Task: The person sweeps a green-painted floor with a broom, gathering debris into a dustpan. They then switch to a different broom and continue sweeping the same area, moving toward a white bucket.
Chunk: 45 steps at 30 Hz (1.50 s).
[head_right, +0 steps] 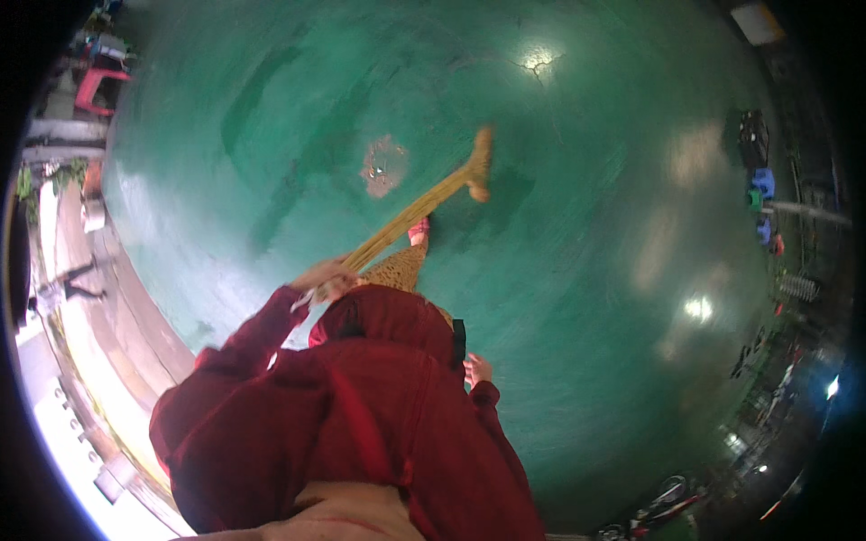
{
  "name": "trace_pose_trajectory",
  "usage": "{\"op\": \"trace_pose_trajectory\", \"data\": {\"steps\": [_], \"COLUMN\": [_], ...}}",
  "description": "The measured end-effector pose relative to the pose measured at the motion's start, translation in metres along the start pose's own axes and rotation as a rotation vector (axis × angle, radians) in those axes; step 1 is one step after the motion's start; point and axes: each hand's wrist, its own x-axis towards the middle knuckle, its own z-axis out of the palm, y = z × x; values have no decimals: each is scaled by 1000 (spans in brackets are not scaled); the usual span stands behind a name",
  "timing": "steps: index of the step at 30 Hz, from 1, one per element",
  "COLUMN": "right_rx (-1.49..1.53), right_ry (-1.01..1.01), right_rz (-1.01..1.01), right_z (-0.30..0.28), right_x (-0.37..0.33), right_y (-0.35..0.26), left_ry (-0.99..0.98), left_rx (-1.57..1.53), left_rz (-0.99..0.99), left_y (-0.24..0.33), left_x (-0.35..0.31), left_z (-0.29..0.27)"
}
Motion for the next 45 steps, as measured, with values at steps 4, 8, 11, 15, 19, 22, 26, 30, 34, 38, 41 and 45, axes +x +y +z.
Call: {"op": "trace_pose_trajectory", "data": {"steps": [4, 8, 11, 15, 19, 22, 26, 30, 34, 38, 41, 45], "right_rx": [208, 231, 92, -99, -238, -247, -369, -466, -604, -782, -837, -929], "right_ry": [63, 23, -8, -83, -13, -82, -93, -157, -293, -377, -392, -407], "right_rz": [-24, -195, -209, -72, 59, -38, -110, -184, -248, -229, -150, -105], "right_z": [-66, -110, -130, -150, -155, -154, -167, -141, -97, -62, -50, -40], "right_x": [-18, -43, -56, -65, 10, 144, 189, 214, 229, 244, 259, 271], "right_y": [-42, -112, -135, -149, -217, -315, -395, -498, -551, -568, -570, -565], "left_ry": [-171, -152, -198, -217, -336, -111, 210, 412, 633, 768, 726, 829], "left_rx": [226, 318, -258, -715, -534, -525, -563, -937, -1203, -1090, -1132, -1178], "left_rz": [92, 215, -20, 22, 280, 263, 504, 440, 409, 393, 474, 483], "left_y": [44, 76, 99, 125, 123, 128, 66, 26, -26, -15, -30, -45], "left_x": [81, 164, 207, 204, 268, 303, 246, 191, 173, 148, 121, 98], "left_z": [110, 205, 257, 249, 99, -17, -16, 40, 96, 157, 194, 266]}}
